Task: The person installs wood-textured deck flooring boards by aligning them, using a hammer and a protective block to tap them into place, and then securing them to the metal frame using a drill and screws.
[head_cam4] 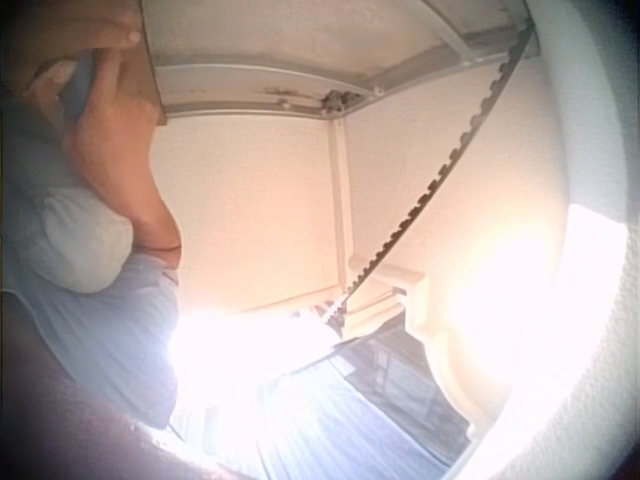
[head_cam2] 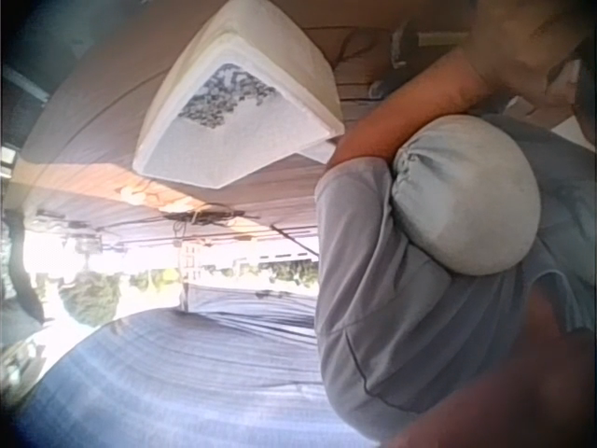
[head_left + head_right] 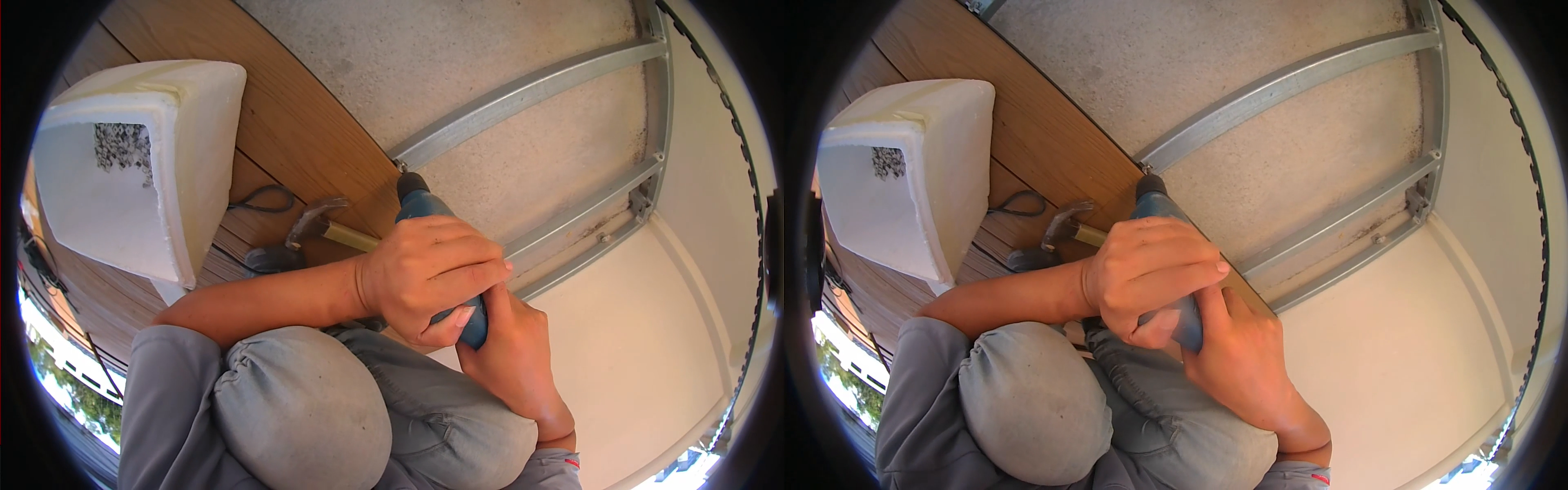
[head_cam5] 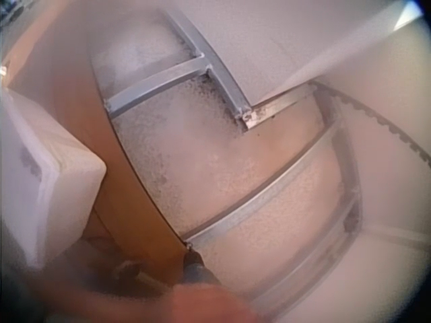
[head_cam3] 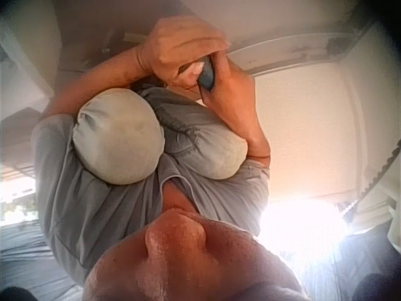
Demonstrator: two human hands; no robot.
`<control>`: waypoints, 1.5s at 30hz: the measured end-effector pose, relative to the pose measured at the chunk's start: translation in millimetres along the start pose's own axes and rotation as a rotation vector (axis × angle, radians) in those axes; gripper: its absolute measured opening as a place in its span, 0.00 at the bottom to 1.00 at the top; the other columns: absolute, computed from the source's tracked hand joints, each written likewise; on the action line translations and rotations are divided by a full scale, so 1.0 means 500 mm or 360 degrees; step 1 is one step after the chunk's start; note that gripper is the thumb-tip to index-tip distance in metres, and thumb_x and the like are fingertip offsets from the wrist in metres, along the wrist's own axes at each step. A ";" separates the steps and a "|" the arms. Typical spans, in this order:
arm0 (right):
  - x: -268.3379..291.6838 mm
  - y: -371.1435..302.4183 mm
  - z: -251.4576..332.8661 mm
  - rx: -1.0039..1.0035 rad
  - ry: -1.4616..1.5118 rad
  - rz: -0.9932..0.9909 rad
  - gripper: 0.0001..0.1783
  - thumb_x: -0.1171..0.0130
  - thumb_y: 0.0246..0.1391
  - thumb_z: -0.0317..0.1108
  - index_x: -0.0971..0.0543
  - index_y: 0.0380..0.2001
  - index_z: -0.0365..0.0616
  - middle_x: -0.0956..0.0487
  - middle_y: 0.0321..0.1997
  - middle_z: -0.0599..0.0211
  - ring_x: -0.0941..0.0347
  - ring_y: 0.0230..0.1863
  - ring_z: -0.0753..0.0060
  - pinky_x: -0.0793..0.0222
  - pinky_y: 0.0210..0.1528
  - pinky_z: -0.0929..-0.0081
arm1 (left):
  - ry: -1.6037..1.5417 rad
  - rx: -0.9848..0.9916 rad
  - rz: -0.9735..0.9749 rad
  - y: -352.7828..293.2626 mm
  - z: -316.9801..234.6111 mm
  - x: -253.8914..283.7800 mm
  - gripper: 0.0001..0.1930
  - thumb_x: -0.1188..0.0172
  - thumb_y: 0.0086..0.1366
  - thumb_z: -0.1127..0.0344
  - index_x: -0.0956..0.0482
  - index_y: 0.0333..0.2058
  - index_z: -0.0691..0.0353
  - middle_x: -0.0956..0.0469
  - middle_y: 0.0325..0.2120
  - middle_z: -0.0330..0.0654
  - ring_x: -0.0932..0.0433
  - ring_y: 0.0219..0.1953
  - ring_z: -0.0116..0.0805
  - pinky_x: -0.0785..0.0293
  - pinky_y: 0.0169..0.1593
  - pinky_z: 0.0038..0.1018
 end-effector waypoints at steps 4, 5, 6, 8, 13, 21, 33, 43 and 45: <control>-0.001 0.012 0.002 0.0043 -0.0037 0.0013 0.32 0.30 0.45 0.28 0.28 0.55 0.35 0.19 0.32 0.52 0.19 0.31 0.44 0.24 0.32 0.55 | -0.0022 0.0001 -0.0021 -0.003 0.009 0.008 0.24 0.40 0.46 0.63 0.18 0.42 0.72 0.18 0.36 0.53 0.17 0.33 0.50 0.17 0.40 0.38; 0.000 0.013 0.004 0.0066 -0.0058 0.0033 0.33 0.32 0.46 0.26 0.30 0.57 0.34 0.19 0.31 0.51 0.19 0.32 0.43 0.24 0.32 0.55 | -0.0035 -0.0004 -0.0025 -0.003 0.009 0.008 0.24 0.40 0.46 0.63 0.18 0.42 0.72 0.18 0.36 0.53 0.18 0.33 0.50 0.18 0.39 0.38; 0.001 0.014 0.005 0.0071 -0.0060 0.0033 0.33 0.32 0.46 0.26 0.30 0.57 0.34 0.19 0.31 0.51 0.19 0.32 0.43 0.24 0.32 0.55 | -0.0030 -0.0005 -0.0027 -0.002 0.010 0.008 0.24 0.40 0.46 0.63 0.18 0.42 0.72 0.18 0.36 0.53 0.18 0.33 0.50 0.18 0.39 0.38; 0.005 0.013 0.006 0.0037 -0.0081 0.0023 0.33 0.32 0.46 0.27 0.30 0.57 0.35 0.18 0.32 0.52 0.19 0.32 0.43 0.24 0.32 0.55 | -0.0025 -0.0015 -0.0060 0.001 0.007 0.012 0.24 0.39 0.46 0.63 0.18 0.42 0.72 0.18 0.36 0.54 0.17 0.33 0.50 0.18 0.40 0.38; -0.004 0.017 0.005 0.0032 -0.0073 -0.0007 0.34 0.31 0.47 0.28 0.31 0.58 0.37 0.19 0.29 0.52 0.19 0.31 0.42 0.25 0.31 0.55 | -0.0018 -0.0025 -0.0057 -0.010 0.011 0.015 0.23 0.39 0.48 0.64 0.18 0.43 0.72 0.17 0.37 0.53 0.17 0.34 0.50 0.18 0.40 0.39; -0.021 -0.010 0.018 -0.0093 -0.0137 -0.0127 0.36 0.30 0.48 0.30 0.31 0.61 0.41 0.17 0.30 0.49 0.19 0.32 0.38 0.25 0.32 0.51 | 0.0049 -0.0156 -0.0102 -0.033 -0.011 0.017 0.20 0.45 0.57 0.65 0.19 0.44 0.72 0.17 0.35 0.53 0.17 0.32 0.53 0.19 0.38 0.40; 0.017 -0.122 0.029 -0.0202 0.0356 -0.0538 0.42 0.35 0.53 0.24 0.35 0.71 0.45 0.14 0.37 0.50 0.14 0.36 0.53 0.21 0.41 0.61 | 0.0931 0.0075 0.0124 -0.057 -0.241 0.291 0.13 0.37 0.67 0.73 0.20 0.50 0.69 0.19 0.45 0.52 0.18 0.44 0.51 0.20 0.49 0.37; -0.068 -0.217 -0.045 -0.0356 0.1319 -0.0841 0.36 0.30 0.50 0.28 0.31 0.63 0.37 0.15 0.39 0.58 0.19 0.34 0.72 0.25 0.31 0.76 | 0.1789 0.1302 0.0445 -0.184 0.030 0.733 0.08 0.35 0.63 0.67 0.15 0.38 0.62 0.15 0.32 0.49 0.16 0.37 0.45 0.21 0.42 0.39; -0.093 -0.246 -0.070 -0.0420 0.1403 -0.0881 0.36 0.30 0.51 0.28 0.31 0.63 0.36 0.15 0.38 0.57 0.18 0.36 0.71 0.24 0.31 0.75 | 0.1908 0.1280 0.0596 -0.175 0.076 0.697 0.09 0.35 0.61 0.65 0.15 0.37 0.62 0.15 0.34 0.50 0.16 0.39 0.50 0.20 0.44 0.42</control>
Point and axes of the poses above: each hand's wrist, its own y-axis towards the middle knuckle, its own x-axis out of the back of the hand, z = x × y, the point moved 7 cm from there along y, towards the middle knuckle
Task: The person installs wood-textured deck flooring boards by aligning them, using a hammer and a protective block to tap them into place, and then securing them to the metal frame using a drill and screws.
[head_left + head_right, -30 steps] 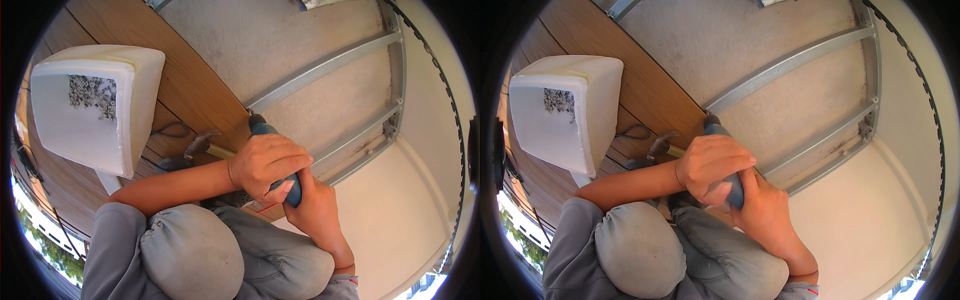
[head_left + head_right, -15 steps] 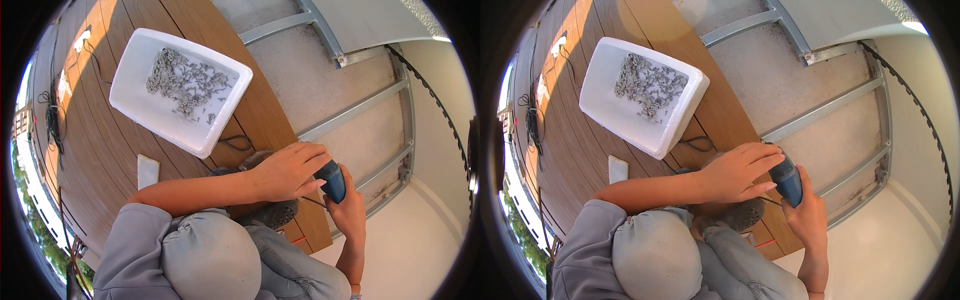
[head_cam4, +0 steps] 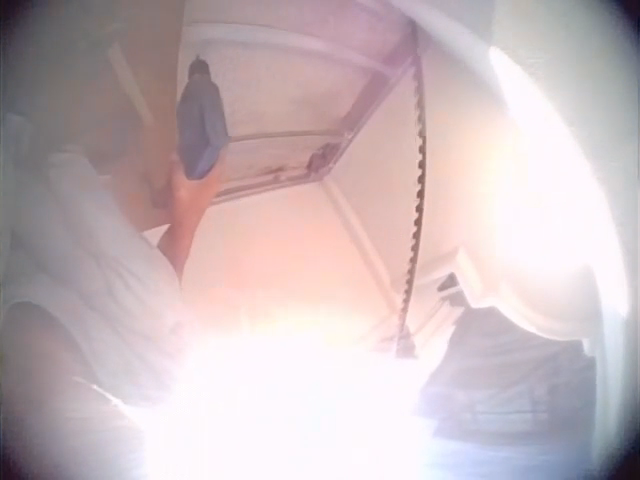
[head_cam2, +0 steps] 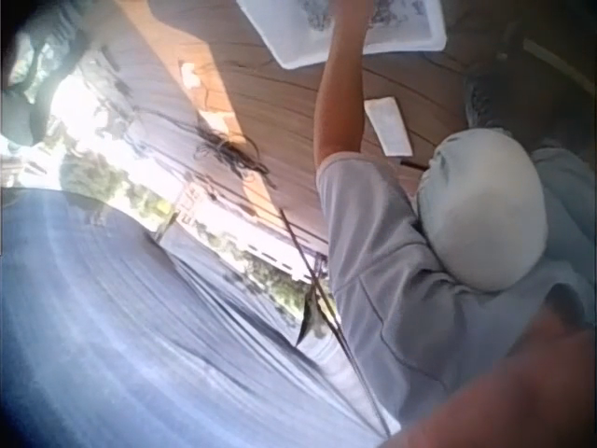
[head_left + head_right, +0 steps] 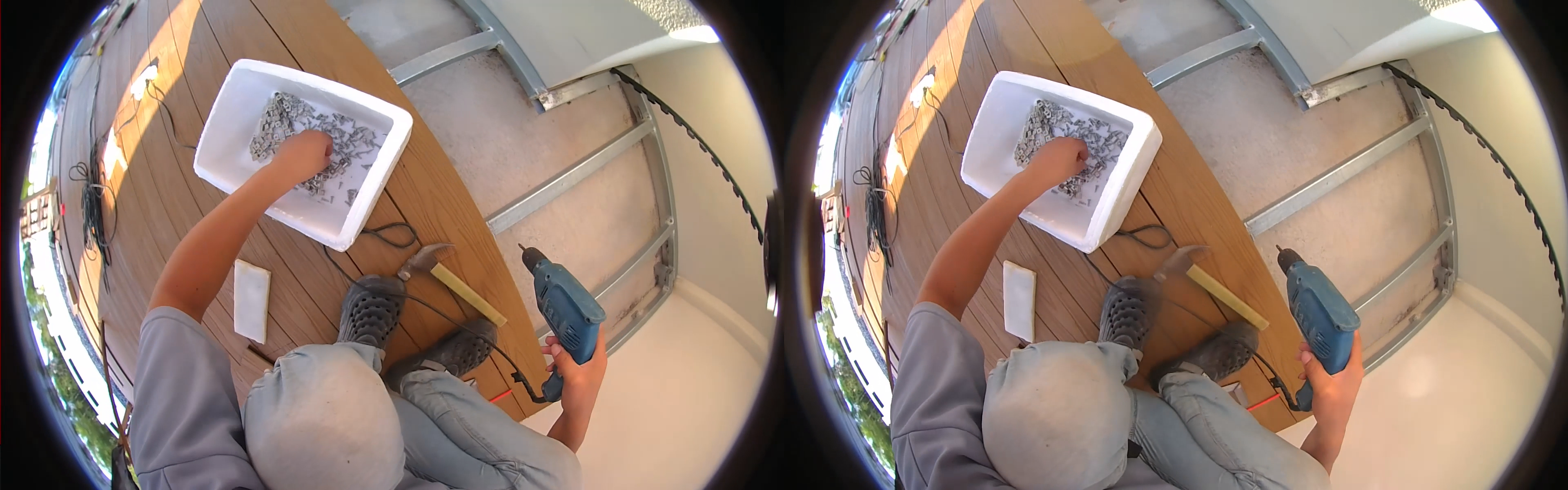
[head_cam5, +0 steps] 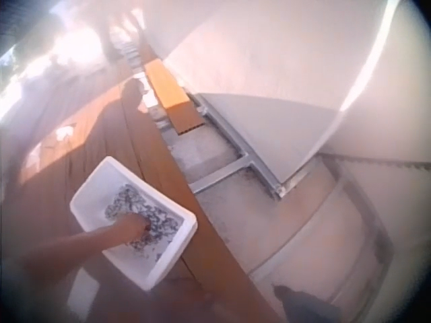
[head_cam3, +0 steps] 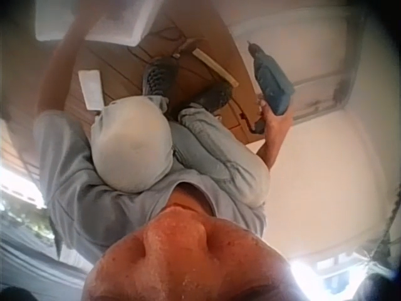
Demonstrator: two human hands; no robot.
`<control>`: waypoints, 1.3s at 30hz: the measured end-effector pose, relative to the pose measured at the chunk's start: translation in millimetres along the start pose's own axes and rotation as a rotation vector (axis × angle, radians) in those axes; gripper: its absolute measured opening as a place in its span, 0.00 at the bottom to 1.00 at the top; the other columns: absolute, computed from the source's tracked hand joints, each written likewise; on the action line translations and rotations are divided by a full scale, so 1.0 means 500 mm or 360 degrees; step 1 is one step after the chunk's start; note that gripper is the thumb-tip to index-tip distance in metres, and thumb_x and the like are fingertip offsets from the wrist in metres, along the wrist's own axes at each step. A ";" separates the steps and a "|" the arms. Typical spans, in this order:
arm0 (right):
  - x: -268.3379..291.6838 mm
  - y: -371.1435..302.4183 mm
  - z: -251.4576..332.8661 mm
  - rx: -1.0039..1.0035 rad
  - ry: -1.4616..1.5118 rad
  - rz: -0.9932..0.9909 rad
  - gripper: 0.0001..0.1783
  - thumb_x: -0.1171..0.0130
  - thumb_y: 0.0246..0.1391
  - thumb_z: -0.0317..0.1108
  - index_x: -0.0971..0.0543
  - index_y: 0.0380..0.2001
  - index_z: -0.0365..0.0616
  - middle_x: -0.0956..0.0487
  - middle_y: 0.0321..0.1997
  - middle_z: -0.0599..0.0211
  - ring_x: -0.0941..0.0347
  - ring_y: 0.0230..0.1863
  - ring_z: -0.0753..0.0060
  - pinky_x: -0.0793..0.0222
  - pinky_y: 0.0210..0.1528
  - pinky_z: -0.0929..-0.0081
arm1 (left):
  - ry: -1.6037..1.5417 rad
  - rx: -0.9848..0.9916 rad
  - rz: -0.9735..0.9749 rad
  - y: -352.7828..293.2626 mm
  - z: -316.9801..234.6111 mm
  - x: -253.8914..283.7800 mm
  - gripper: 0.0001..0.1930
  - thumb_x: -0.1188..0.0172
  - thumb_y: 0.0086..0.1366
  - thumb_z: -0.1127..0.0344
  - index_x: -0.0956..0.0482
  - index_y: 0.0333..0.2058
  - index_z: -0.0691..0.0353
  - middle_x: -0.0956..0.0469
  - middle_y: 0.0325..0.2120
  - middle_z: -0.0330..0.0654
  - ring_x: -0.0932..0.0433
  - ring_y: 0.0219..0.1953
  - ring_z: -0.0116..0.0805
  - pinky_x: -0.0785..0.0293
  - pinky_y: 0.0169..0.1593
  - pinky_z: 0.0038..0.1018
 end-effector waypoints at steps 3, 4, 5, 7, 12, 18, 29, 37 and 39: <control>0.029 -0.023 -0.039 -0.0082 0.0113 -0.0113 0.35 0.30 0.52 0.28 0.31 0.63 0.36 0.16 0.37 0.59 0.19 0.34 0.72 0.25 0.31 0.75 | 0.0336 0.0038 0.0171 0.033 -0.024 -0.036 0.11 0.33 0.57 0.62 0.15 0.35 0.63 0.16 0.35 0.55 0.16 0.42 0.57 0.20 0.46 0.49; 0.038 -0.027 -0.053 -0.0113 0.0081 -0.0098 0.35 0.31 0.51 0.28 0.30 0.62 0.36 0.17 0.36 0.61 0.21 0.32 0.74 0.25 0.32 0.75 | 0.0406 0.0043 0.0272 0.037 -0.012 -0.060 0.12 0.33 0.57 0.62 0.16 0.35 0.64 0.16 0.35 0.55 0.16 0.42 0.57 0.20 0.45 0.50; 0.042 -0.034 -0.070 -0.0142 0.0069 -0.0168 0.35 0.30 0.50 0.28 0.30 0.62 0.35 0.17 0.36 0.61 0.23 0.30 0.75 0.27 0.31 0.76 | 0.0398 0.0020 0.0233 0.030 -0.003 -0.073 0.11 0.34 0.57 0.61 0.17 0.33 0.64 0.16 0.33 0.55 0.16 0.40 0.58 0.20 0.44 0.51; 0.039 -0.034 -0.090 -0.0100 0.0171 -0.0157 0.35 0.30 0.49 0.30 0.30 0.61 0.36 0.17 0.37 0.59 0.20 0.31 0.72 0.26 0.31 0.76 | 0.0479 -0.0077 0.0058 0.003 0.030 -0.080 0.09 0.37 0.58 0.63 0.17 0.32 0.63 0.17 0.31 0.56 0.16 0.37 0.59 0.21 0.42 0.52; 0.113 -0.074 -0.242 -0.0189 0.0618 -0.0112 0.33 0.32 0.50 0.32 0.29 0.59 0.34 0.15 0.40 0.52 0.16 0.35 0.62 0.22 0.31 0.72 | 0.0380 -0.0277 0.0055 0.017 0.031 -0.073 0.08 0.35 0.55 0.65 0.18 0.29 0.65 0.17 0.29 0.57 0.18 0.35 0.60 0.22 0.40 0.50; 0.100 -0.196 -0.596 -0.0472 0.1662 -0.0267 0.28 0.36 0.56 0.36 0.26 0.56 0.31 0.16 0.41 0.47 0.17 0.33 0.59 0.20 0.31 0.70 | 0.0038 -0.0126 0.0264 0.001 0.024 -0.052 0.07 0.38 0.58 0.69 0.20 0.32 0.67 0.19 0.27 0.55 0.19 0.31 0.56 0.25 0.37 0.44; 0.016 -0.441 -1.004 -0.1219 0.2383 -0.0700 0.22 0.36 0.62 0.43 0.21 0.46 0.33 0.15 0.34 0.56 0.18 0.30 0.63 0.22 0.30 0.70 | -0.0057 -0.0104 0.0389 0.003 0.028 0.023 0.07 0.38 0.59 0.68 0.22 0.36 0.63 0.18 0.31 0.52 0.19 0.37 0.54 0.23 0.42 0.42; 0.077 -0.411 -0.982 -0.1376 0.1429 -0.0718 0.19 0.37 0.64 0.43 0.21 0.43 0.34 0.16 0.30 0.58 0.19 0.27 0.64 0.23 0.30 0.69 | 0.0094 -0.0268 0.0416 -0.005 0.011 0.007 0.06 0.39 0.57 0.71 0.22 0.33 0.64 0.19 0.32 0.51 0.20 0.37 0.55 0.24 0.41 0.44; 0.098 -0.395 -0.958 -0.1391 0.1062 -0.0673 0.19 0.37 0.65 0.43 0.21 0.42 0.34 0.16 0.28 0.59 0.19 0.26 0.65 0.24 0.30 0.69 | 0.0052 -0.0303 0.0378 -0.011 0.016 0.003 0.05 0.39 0.57 0.72 0.23 0.33 0.64 0.19 0.33 0.50 0.20 0.37 0.56 0.25 0.41 0.45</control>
Point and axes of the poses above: each hand's wrist, its own y-axis towards the middle knuckle, its own x-axis out of the back of the hand, z = x × y, the point moved 7 cm from there along y, towards the middle knuckle
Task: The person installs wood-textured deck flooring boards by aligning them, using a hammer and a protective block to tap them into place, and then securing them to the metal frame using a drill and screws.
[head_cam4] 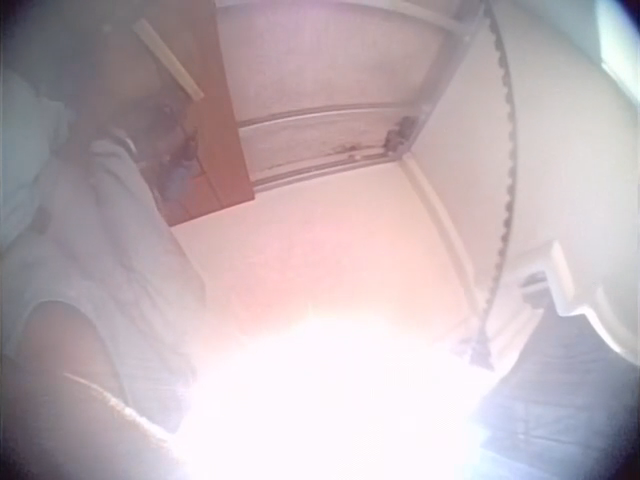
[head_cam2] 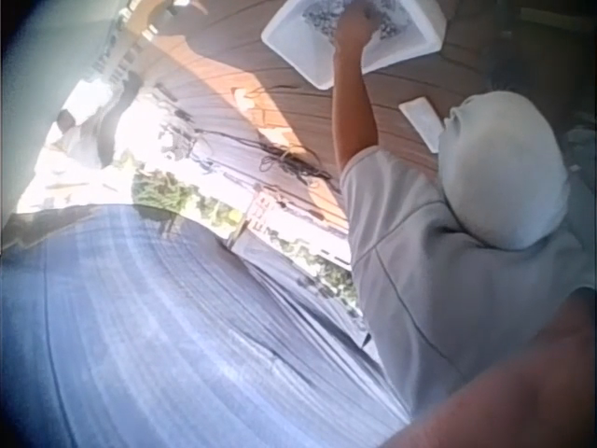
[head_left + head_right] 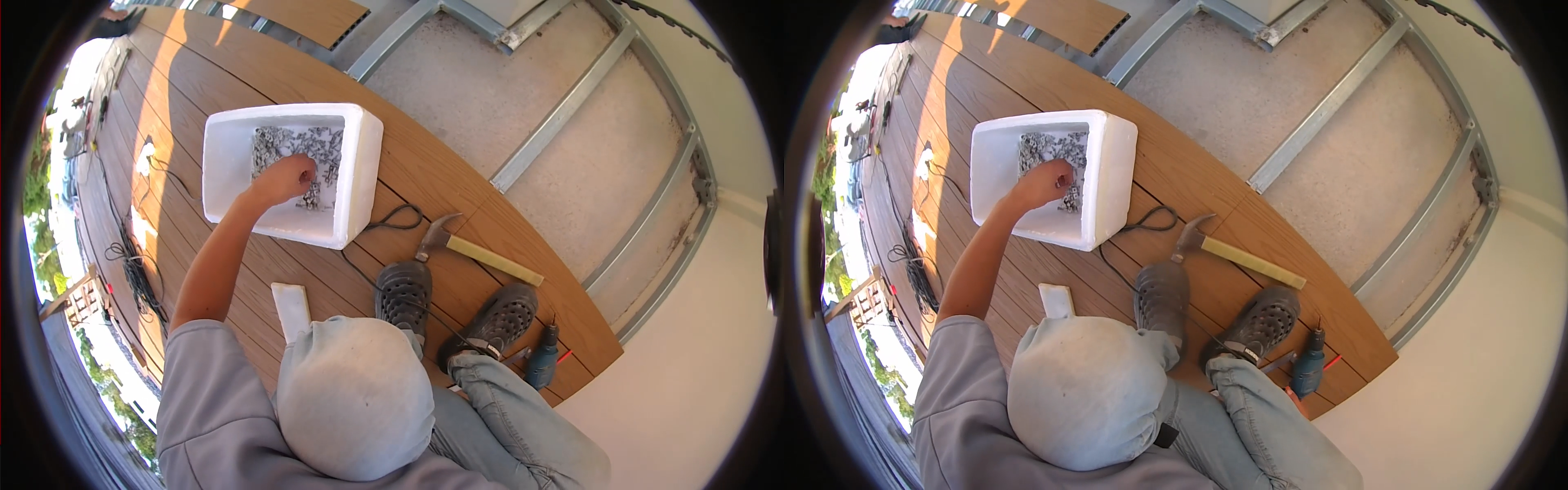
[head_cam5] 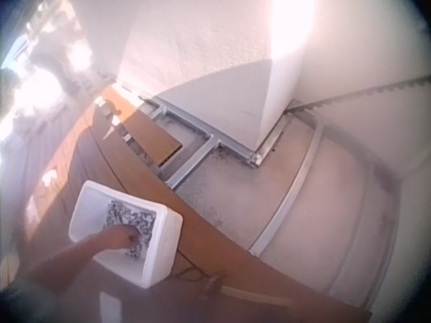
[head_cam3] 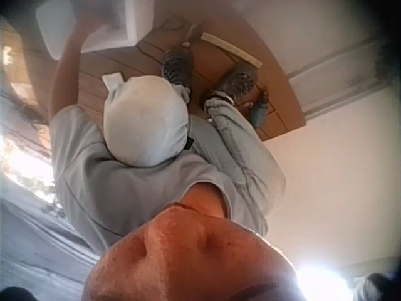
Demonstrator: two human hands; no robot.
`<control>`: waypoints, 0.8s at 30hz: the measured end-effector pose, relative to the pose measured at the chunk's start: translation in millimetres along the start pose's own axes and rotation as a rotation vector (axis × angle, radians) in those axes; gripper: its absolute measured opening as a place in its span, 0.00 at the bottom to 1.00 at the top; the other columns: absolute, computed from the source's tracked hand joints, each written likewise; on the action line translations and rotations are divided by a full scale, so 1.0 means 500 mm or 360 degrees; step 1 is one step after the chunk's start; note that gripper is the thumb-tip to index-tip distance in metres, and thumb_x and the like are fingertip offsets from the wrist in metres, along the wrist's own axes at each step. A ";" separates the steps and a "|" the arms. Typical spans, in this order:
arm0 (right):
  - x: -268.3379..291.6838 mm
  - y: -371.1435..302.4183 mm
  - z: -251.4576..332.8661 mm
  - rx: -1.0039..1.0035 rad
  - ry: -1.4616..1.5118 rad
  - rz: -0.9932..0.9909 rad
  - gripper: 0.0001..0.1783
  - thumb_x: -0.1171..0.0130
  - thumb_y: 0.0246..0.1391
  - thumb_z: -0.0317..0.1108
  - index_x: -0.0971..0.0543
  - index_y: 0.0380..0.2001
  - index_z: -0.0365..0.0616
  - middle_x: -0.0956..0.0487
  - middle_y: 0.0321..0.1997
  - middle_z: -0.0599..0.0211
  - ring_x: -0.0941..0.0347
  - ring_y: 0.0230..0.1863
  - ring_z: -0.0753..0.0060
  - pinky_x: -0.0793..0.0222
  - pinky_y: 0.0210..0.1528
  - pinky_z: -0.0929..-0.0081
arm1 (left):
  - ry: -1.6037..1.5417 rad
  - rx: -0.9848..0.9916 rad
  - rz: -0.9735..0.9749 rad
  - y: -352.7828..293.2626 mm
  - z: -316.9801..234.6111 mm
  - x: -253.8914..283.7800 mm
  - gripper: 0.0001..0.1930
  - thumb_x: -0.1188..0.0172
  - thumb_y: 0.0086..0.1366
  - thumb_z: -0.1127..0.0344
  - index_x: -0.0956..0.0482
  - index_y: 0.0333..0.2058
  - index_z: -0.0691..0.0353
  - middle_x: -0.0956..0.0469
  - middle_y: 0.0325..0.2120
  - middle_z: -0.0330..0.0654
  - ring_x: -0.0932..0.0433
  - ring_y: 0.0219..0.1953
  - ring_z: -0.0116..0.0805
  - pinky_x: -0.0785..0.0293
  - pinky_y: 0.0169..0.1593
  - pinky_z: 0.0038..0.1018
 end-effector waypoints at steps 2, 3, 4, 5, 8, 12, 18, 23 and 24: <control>-0.007 -0.015 0.044 0.0143 -0.0497 -0.0104 0.18 0.38 0.65 0.43 0.20 0.41 0.34 0.16 0.27 0.59 0.19 0.26 0.65 0.24 0.30 0.69 | -0.0033 -0.0378 -0.0005 -0.001 -0.014 -0.022 0.05 0.38 0.55 0.73 0.23 0.31 0.63 0.21 0.35 0.48 0.20 0.37 0.55 0.25 0.40 0.45; -0.017 -0.023 0.070 0.0225 -0.0811 -0.0163 0.18 0.38 0.65 0.42 0.20 0.41 0.34 0.16 0.27 0.59 0.20 0.25 0.66 0.24 0.30 0.69 | -0.0040 -0.0385 -0.0001 -0.002 -0.025 -0.024 0.05 0.38 0.55 0.73 0.23 0.31 0.63 0.21 0.35 0.48 0.20 0.37 0.55 0.25 0.40 0.45; -0.036 -0.030 0.107 0.0368 -0.1201 -0.0199 0.18 0.38 0.66 0.42 0.20 0.40 0.34 0.16 0.26 0.60 0.20 0.25 0.66 0.24 0.30 0.68 | 0.0110 -0.0397 0.0063 -0.006 -0.038 -0.033 0.04 0.38 0.54 0.73 0.23 0.30 0.63 0.21 0.35 0.47 0.20 0.37 0.55 0.24 0.40 0.45; -0.061 -0.042 0.146 0.0513 -0.1565 -0.0254 0.18 0.38 0.66 0.42 0.20 0.40 0.34 0.17 0.26 0.60 0.20 0.25 0.66 0.24 0.30 0.68 | 0.0261 -0.0411 0.0123 -0.008 -0.048 -0.038 0.04 0.38 0.54 0.73 0.22 0.29 0.63 0.22 0.36 0.47 0.20 0.38 0.54 0.24 0.40 0.46; -0.213 -0.089 0.279 0.0952 -0.1732 -0.0155 0.17 0.38 0.66 0.42 0.20 0.39 0.35 0.17 0.24 0.61 0.20 0.24 0.67 0.25 0.30 0.68 | 0.0298 -0.0491 0.0143 -0.018 -0.041 -0.029 0.04 0.38 0.53 0.73 0.22 0.29 0.62 0.22 0.36 0.45 0.20 0.37 0.54 0.24 0.40 0.46; -0.427 -0.179 0.414 0.1302 -0.1406 0.0166 0.13 0.40 0.68 0.38 0.20 0.38 0.37 0.16 0.28 0.58 0.19 0.28 0.66 0.25 0.33 0.67 | -0.0010 -0.0485 0.0158 0.004 -0.020 -0.032 0.06 0.34 0.53 0.75 0.21 0.30 0.65 0.20 0.35 0.46 0.19 0.34 0.45 0.24 0.39 0.37; -0.747 -0.277 0.393 0.2686 -0.1742 0.0689 0.21 0.29 0.51 0.29 0.20 0.49 0.40 0.20 0.53 0.52 0.26 0.56 0.46 0.28 0.57 0.56 | -0.1130 0.0171 0.0168 -0.046 0.013 0.041 0.05 0.30 0.61 0.72 0.18 0.32 0.66 0.16 0.38 0.38 0.19 0.39 0.28 0.23 0.47 0.27; -0.868 -0.275 0.328 0.2938 -0.2265 0.0677 0.21 0.31 0.44 0.27 0.24 0.44 0.41 0.24 0.46 0.55 0.30 0.52 0.49 0.27 0.51 0.54 | -0.1501 0.0220 0.0043 -0.103 0.003 0.074 0.06 0.31 0.63 0.71 0.18 0.35 0.64 0.19 0.41 0.40 0.19 0.42 0.30 0.23 0.53 0.27; -0.875 -0.283 0.331 0.2943 -0.2259 0.0679 0.21 0.31 0.44 0.27 0.24 0.44 0.41 0.24 0.46 0.55 0.30 0.52 0.49 0.27 0.51 0.54 | -0.1748 0.0176 0.0031 -0.117 -0.010 0.079 0.05 0.31 0.64 0.71 0.19 0.36 0.63 0.21 0.42 0.40 0.18 0.42 0.33 0.21 0.52 0.30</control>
Point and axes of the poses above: each hand's wrist, its own y-axis towards the middle knuckle, its own x-axis out of the back of the hand, z = x × y, the point moved 7 cm from there along y, towards the middle knuckle
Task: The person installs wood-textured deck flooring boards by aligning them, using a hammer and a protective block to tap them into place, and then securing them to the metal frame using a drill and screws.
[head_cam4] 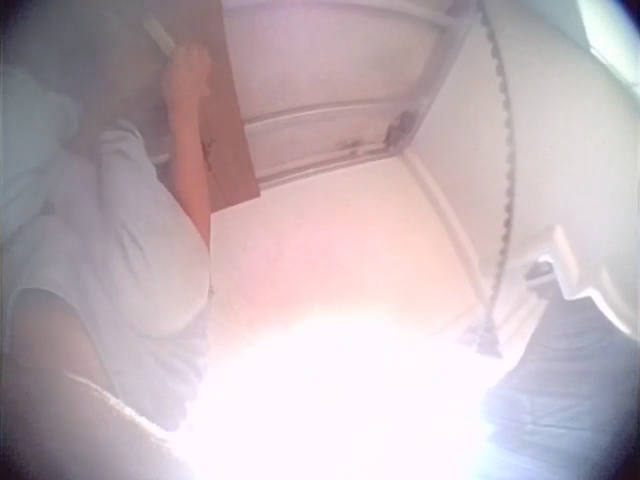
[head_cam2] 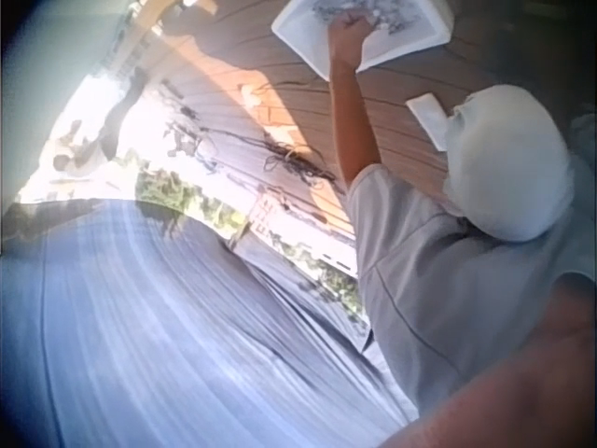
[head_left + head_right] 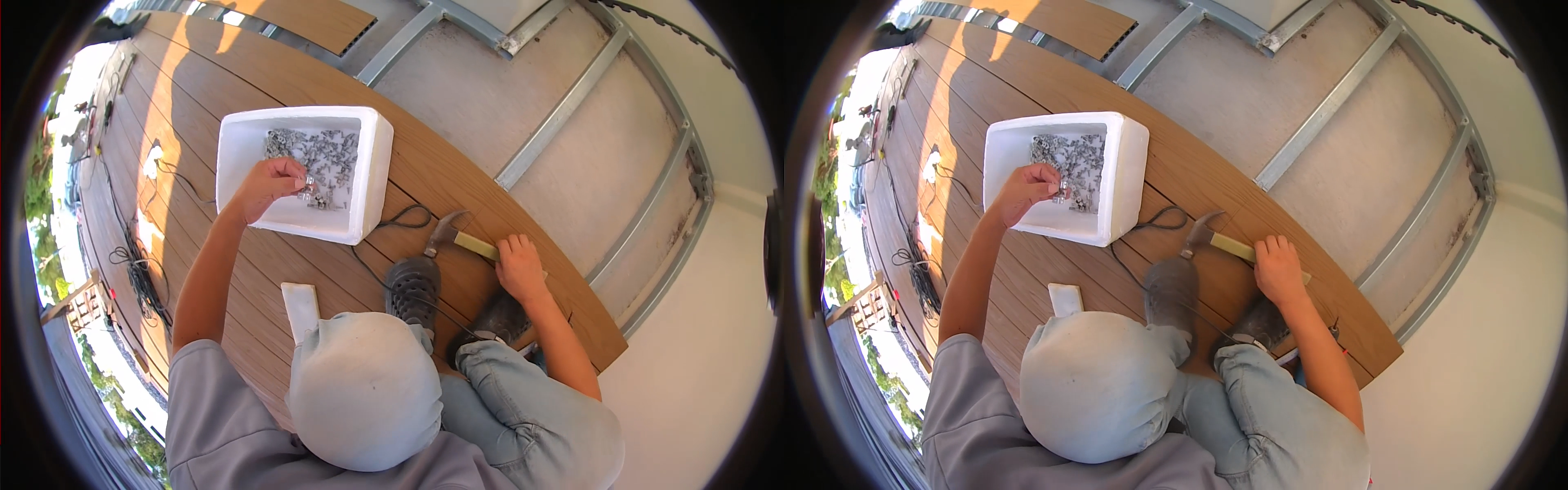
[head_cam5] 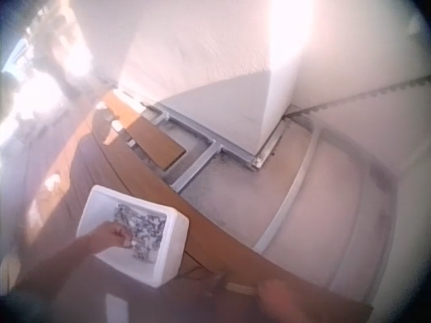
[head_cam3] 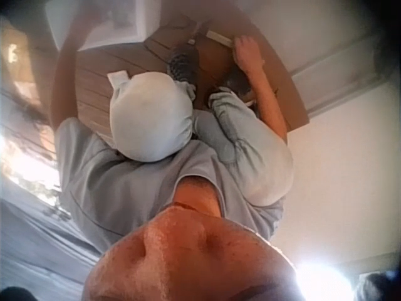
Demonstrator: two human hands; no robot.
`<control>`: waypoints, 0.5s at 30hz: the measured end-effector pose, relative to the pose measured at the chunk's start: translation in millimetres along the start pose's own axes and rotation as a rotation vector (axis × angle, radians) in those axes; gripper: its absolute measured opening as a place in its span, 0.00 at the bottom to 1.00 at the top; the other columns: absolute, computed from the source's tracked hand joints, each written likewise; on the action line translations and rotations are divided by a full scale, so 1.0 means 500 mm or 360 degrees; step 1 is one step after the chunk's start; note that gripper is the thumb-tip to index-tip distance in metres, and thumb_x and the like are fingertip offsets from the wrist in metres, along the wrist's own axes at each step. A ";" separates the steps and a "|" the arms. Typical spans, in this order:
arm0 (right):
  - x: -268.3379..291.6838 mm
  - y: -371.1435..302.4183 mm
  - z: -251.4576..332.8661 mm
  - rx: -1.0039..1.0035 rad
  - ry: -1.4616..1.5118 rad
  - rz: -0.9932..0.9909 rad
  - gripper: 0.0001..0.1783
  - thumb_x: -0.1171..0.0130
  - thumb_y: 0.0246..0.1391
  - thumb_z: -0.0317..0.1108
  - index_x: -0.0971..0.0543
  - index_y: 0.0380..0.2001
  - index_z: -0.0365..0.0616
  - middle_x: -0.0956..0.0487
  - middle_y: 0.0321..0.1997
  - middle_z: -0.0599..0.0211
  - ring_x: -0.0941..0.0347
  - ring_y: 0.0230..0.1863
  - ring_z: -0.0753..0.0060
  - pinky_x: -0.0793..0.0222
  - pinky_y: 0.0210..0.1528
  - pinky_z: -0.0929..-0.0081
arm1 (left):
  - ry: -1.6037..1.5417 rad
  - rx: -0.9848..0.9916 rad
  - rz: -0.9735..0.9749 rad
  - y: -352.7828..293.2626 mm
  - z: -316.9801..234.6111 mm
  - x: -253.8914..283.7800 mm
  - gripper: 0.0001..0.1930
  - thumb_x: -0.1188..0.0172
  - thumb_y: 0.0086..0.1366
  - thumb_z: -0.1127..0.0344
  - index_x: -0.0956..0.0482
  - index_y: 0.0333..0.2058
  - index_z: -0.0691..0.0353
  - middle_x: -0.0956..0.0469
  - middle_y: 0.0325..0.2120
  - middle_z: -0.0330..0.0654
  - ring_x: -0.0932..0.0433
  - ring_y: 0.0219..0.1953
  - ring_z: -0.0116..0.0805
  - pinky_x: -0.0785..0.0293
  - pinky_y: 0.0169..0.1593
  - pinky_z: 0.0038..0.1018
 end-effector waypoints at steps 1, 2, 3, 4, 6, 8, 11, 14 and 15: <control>0.006 0.006 -0.001 -0.0032 0.0086 0.0023 0.20 0.32 0.45 0.29 0.25 0.42 0.41 0.23 0.44 0.54 0.27 0.49 0.47 0.25 0.47 0.53 | -0.0245 -0.0041 0.0032 -0.012 -0.011 -0.010 0.05 0.32 0.65 0.71 0.20 0.37 0.63 0.22 0.42 0.40 0.17 0.43 0.35 0.20 0.50 0.32; 0.017 0.011 -0.001 -0.0070 0.0165 0.0043 0.19 0.33 0.45 0.31 0.27 0.40 0.40 0.21 0.42 0.52 0.24 0.47 0.46 0.24 0.43 0.53 | -0.0241 -0.0050 0.0043 -0.025 -0.025 -0.018 0.05 0.32 0.65 0.71 0.20 0.37 0.63 0.22 0.42 0.40 0.17 0.43 0.35 0.20 0.50 0.32; 0.028 0.015 0.007 -0.0083 0.0158 0.0043 0.19 0.33 0.45 0.31 0.27 0.40 0.40 0.21 0.42 0.52 0.24 0.47 0.46 0.24 0.43 0.53 | -0.0257 -0.0056 0.0038 -0.038 -0.037 -0.027 0.05 0.34 0.66 0.72 0.22 0.36 0.64 0.24 0.42 0.41 0.17 0.43 0.38 0.18 0.48 0.35; 0.021 0.017 0.010 -0.0202 0.0164 0.0233 0.19 0.33 0.46 0.32 0.29 0.40 0.40 0.20 0.38 0.51 0.22 0.42 0.44 0.24 0.39 0.51 | -0.0273 -0.0062 0.0039 -0.042 -0.048 -0.035 0.05 0.35 0.66 0.74 0.24 0.35 0.64 0.27 0.42 0.41 0.17 0.43 0.40 0.17 0.45 0.39; 0.023 0.009 0.028 -0.0264 0.0172 0.0348 0.19 0.36 0.49 0.35 0.33 0.38 0.39 0.19 0.27 0.49 0.20 0.29 0.38 0.24 0.33 0.47 | -0.0033 -0.0163 -0.0010 -0.042 -0.059 -0.040 0.05 0.37 0.66 0.77 0.25 0.34 0.64 0.27 0.41 0.39 0.18 0.41 0.35 0.17 0.43 0.34; 0.063 -0.006 0.046 -0.0285 0.0140 0.0305 0.18 0.36 0.49 0.34 0.31 0.38 0.41 0.18 0.27 0.50 0.20 0.30 0.40 0.24 0.34 0.48 | 0.0345 -0.0262 0.0005 -0.025 -0.023 -0.005 0.06 0.34 0.65 0.76 0.23 0.34 0.64 0.25 0.40 0.37 0.19 0.42 0.29 0.21 0.47 0.27; 0.134 -0.072 0.028 -0.0421 0.0155 0.0102 0.17 0.36 0.49 0.34 0.29 0.40 0.43 0.17 0.29 0.50 0.20 0.31 0.41 0.25 0.34 0.48 | 0.0387 -0.0251 -0.0051 -0.006 -0.018 -0.008 0.05 0.34 0.65 0.75 0.23 0.34 0.62 0.24 0.42 0.37 0.21 0.42 0.25 0.23 0.47 0.25; 0.167 -0.159 0.008 -0.0764 0.0231 0.0121 0.19 0.36 0.48 0.35 0.27 0.44 0.45 0.17 0.32 0.48 0.19 0.34 0.41 0.24 0.36 0.48 | 0.0013 -0.0004 -0.0222 -0.005 0.007 0.031 0.05 0.35 0.67 0.73 0.23 0.33 0.61 0.22 0.40 0.37 0.19 0.44 0.28 0.23 0.48 0.28; 0.180 -0.185 0.007 -0.0769 0.0222 0.0115 0.19 0.36 0.48 0.35 0.27 0.44 0.45 0.17 0.32 0.48 0.19 0.34 0.41 0.24 0.36 0.48 | 0.0009 -0.0012 -0.0215 -0.001 0.008 0.035 0.05 0.35 0.67 0.73 0.23 0.33 0.61 0.22 0.40 0.37 0.19 0.44 0.28 0.23 0.48 0.28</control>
Point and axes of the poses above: each hand's wrist, its own y-axis towards the middle knuckle, its own x-axis out of the back of the hand, z = x × y, the point moved 7 cm from there along y, towards the middle knuckle
